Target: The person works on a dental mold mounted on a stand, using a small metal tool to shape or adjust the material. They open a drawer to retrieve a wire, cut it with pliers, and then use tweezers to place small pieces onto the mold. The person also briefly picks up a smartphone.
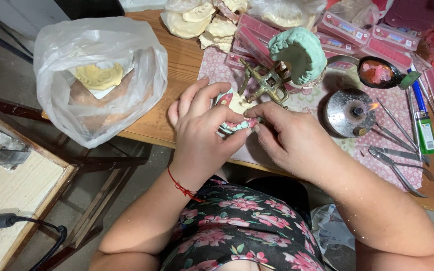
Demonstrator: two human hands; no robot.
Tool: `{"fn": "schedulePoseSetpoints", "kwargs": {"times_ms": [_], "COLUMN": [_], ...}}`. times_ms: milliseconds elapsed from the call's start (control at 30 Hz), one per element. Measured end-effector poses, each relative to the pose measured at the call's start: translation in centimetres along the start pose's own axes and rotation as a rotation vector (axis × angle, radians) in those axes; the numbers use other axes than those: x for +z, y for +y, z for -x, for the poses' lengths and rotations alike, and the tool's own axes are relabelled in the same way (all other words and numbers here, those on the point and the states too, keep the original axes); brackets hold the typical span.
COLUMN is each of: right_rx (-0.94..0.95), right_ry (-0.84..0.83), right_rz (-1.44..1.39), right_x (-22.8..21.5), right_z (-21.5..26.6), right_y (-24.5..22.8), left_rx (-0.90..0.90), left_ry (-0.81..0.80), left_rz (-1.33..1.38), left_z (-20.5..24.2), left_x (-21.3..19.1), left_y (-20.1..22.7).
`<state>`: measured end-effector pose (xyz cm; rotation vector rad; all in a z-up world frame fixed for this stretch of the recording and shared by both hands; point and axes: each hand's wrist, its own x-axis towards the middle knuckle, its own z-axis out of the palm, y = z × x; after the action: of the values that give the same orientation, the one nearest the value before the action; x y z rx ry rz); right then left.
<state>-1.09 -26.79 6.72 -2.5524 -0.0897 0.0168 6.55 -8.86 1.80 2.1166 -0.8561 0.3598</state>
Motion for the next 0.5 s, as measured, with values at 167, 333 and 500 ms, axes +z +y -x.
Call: {"fn": "schedulePoseSetpoints", "kwargs": {"times_ms": [167, 333, 500], "right_rx": [0.06, 0.126, 0.144], "right_ry": [-0.032, -0.058, -0.064], "right_rz": [0.0, -0.007, 0.006], "right_x": [-0.01, -0.24, -0.12], "right_z": [-0.08, -0.23, -0.22], "right_y": [-0.28, -0.69, -0.58], "left_rx": [0.008, -0.01, -0.005], "left_ry": [-0.046, -0.02, -0.033], "left_rz": [0.044, 0.041, 0.053], "left_z": [-0.56, -0.57, -0.63], "left_x": [-0.31, 0.14, 0.15], "left_y": [-0.25, 0.09, -0.2]}}
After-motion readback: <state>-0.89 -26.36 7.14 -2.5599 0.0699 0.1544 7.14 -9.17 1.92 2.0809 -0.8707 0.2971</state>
